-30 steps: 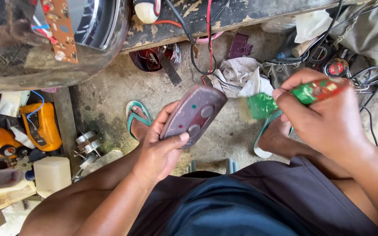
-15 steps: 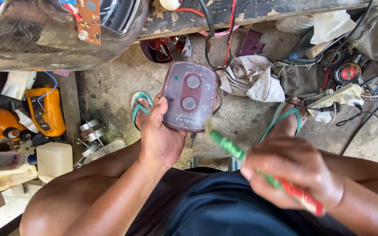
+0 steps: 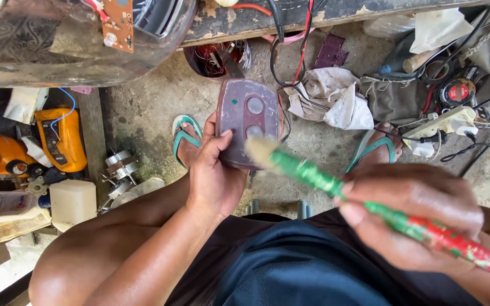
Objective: Repairing an appliance by cleaning components, testing circuits with a multimeter, and connecting wires to terminals.
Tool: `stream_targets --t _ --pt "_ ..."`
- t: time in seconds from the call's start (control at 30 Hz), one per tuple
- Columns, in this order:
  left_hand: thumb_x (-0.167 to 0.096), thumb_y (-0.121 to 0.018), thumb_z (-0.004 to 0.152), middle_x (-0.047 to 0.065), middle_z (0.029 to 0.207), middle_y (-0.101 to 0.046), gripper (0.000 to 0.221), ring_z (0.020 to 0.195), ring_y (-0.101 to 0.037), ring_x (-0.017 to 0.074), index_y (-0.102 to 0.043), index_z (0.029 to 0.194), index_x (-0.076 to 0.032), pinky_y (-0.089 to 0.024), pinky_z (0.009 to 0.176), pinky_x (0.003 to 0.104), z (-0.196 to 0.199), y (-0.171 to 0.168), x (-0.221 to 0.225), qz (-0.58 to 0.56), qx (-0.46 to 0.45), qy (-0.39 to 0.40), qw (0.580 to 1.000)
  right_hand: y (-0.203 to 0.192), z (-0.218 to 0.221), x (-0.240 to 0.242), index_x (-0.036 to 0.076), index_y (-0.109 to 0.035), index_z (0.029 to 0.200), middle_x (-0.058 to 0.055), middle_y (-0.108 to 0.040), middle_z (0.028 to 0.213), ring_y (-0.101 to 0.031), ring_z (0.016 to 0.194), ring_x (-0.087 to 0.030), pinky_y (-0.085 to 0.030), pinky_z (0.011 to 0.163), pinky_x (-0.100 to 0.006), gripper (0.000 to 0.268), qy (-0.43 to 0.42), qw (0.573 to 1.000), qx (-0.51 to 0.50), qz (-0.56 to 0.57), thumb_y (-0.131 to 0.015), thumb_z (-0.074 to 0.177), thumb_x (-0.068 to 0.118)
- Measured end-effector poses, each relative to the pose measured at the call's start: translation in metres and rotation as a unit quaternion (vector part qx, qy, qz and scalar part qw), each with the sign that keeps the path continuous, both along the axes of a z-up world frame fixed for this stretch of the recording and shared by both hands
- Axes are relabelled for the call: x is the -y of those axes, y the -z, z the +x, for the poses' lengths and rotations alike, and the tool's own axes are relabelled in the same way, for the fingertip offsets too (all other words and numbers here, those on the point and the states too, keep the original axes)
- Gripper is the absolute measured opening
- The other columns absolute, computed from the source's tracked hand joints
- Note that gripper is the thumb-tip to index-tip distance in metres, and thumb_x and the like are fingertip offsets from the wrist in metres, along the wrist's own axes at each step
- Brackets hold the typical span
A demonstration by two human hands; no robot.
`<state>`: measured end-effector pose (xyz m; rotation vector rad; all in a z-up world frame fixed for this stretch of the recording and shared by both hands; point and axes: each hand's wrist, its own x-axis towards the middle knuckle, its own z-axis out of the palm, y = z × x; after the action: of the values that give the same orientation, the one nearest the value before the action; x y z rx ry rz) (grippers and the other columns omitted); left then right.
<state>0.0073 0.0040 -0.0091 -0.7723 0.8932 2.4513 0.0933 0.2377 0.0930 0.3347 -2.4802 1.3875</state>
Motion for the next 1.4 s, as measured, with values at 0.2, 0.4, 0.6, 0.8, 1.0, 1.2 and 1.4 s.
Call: stream_targets --t 0.2,0.4,0.6,0.8,1.0,1.2,1.4 --pt "-0.012 -0.056 0.099 0.008 0.117 -0.066 0.023 0.101 -0.065 0.0232 -0.058 0.122 -0.015 -0.057 0.086 0.048 -0.003 -0.003 -0.001 -0.053 -0.015 0.005 0.998 -0.003 -0.009 0.008 0.009 -0.058 0.077 -0.005 -0.049 0.058 -0.049 0.047 -0.025 -0.038 0.05 -0.036 0.013 -0.099 0.986 0.006 0.135 -0.059 0.082 -0.003" --pt "-0.009 -0.061 0.092 0.01 0.111 -0.067 0.022 0.097 -0.062 0.0236 -0.058 0.113 -0.013 -0.051 0.085 0.037 -0.005 0.001 0.003 -0.085 -0.056 0.016 0.995 -0.021 -0.019 -0.005 0.006 -0.061 0.08 -0.006 -0.062 0.075 -0.06 0.062 -0.025 -0.05 0.062 -0.035 0.012 -0.06 0.983 0.001 0.173 -0.069 0.089 0.007" --pt "-0.01 -0.057 0.099 0.007 0.107 -0.067 0.012 0.089 -0.059 0.0178 -0.055 0.108 -0.017 -0.046 0.067 0.029 0.009 -0.022 -0.011 -0.099 0.039 0.092 0.99 0.018 -0.006 -0.002 0.014 -0.067 0.123 -0.012 -0.056 0.121 -0.068 0.074 -0.023 -0.059 0.065 -0.04 0.053 -0.138 0.937 0.018 0.319 -0.078 0.076 0.036" --pt "-0.018 -0.059 0.101 0.009 0.105 -0.071 0.013 0.081 -0.067 0.0148 -0.057 0.114 -0.017 -0.055 0.063 0.028 0.02 -0.033 -0.019 -0.031 0.043 0.117 0.992 0.016 -0.012 0.02 0.012 -0.068 0.123 -0.009 -0.068 0.119 -0.072 0.076 -0.022 -0.056 0.057 -0.038 0.034 -0.109 0.917 -0.064 0.378 -0.069 0.096 0.034" --pt "-0.044 -0.05 0.096 0.015 0.129 -0.064 0.057 0.111 -0.069 0.0301 -0.06 0.134 -0.003 -0.062 0.083 0.047 0.008 -0.051 -0.008 -0.05 0.031 0.226 0.972 0.015 -0.027 0.0 -0.002 -0.069 0.118 -0.011 -0.077 0.1 -0.073 0.077 -0.02 -0.06 0.072 -0.035 0.03 -0.03 0.976 -0.011 0.214 -0.07 0.088 0.0" --pt "-0.018 -0.066 0.095 -0.004 0.103 -0.06 0.01 0.085 -0.055 0.0095 -0.062 0.103 -0.016 -0.044 0.071 0.025 0.008 -0.045 0.003 -0.429 -0.256 0.251 0.829 -0.004 -0.047 -0.012 0.004 -0.076 0.113 -0.005 -0.079 0.098 -0.071 0.085 -0.01 -0.052 0.075 -0.024 0.021 0.143 0.955 0.257 0.043 -0.069 0.094 0.009" --pt "-0.032 -0.057 0.103 0.011 0.125 -0.067 0.049 0.109 -0.066 0.02 -0.058 0.139 0.001 -0.058 0.097 0.035 0.011 -0.033 0.012 -0.083 -0.278 0.315 0.904 0.003 -0.057 -0.016 0.006 -0.078 0.103 0.0 -0.05 0.061 -0.048 0.053 -0.01 -0.052 0.047 -0.029 0.016 0.142 0.919 0.364 -0.053 -0.072 0.094 0.019"
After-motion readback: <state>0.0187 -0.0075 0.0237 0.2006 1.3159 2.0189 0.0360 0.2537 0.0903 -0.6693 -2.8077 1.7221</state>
